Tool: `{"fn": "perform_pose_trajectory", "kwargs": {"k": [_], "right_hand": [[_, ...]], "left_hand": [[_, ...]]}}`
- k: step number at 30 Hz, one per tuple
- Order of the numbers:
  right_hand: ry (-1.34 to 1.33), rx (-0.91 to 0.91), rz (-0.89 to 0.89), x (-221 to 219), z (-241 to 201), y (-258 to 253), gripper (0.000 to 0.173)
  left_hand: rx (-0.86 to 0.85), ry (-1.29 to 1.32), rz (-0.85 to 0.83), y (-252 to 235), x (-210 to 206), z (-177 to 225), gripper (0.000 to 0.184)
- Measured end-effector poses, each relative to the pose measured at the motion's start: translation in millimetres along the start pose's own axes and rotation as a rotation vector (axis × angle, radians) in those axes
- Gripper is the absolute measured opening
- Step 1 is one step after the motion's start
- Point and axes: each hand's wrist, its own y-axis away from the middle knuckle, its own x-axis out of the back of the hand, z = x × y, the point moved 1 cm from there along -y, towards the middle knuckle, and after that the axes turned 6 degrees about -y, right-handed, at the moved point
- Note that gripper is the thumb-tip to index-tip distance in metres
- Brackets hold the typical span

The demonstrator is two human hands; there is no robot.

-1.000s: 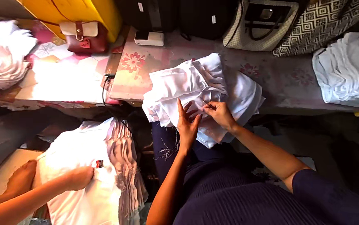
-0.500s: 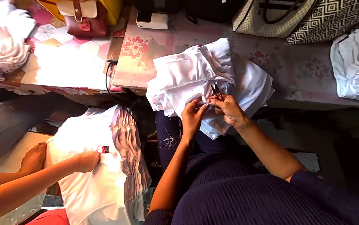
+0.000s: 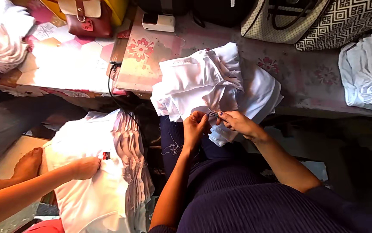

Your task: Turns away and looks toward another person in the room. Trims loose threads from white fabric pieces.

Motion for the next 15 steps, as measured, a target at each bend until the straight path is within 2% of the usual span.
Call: {"fn": "perform_pose_trajectory", "kwargs": {"k": [7,9,10,12,14,15], "right_hand": [[0.065,0.063,0.129,-7,9,-16,0.038],[0.088,0.089,0.148,-6,11,-13,0.037],[0.129,0.113,0.149,-4,10,-10,0.038],[0.307,0.216,0.192,-1,10,1,0.037],[0.495,0.410,0.343,-5,12,10,0.031],[0.582,0.512,0.436,-10,15,8,0.033]], "left_hand": [[0.018,0.016,0.000,-1,-3,-4,0.007],[0.033,-0.061,-0.030,0,-1,-4,0.008],[0.040,-0.189,-0.085,1,4,-3,0.011],[0.061,-0.628,-0.281,5,20,3,0.022],[0.158,-0.991,-0.421,11,30,19,0.025],[0.210,-1.104,-0.446,14,33,28,0.026]]}}
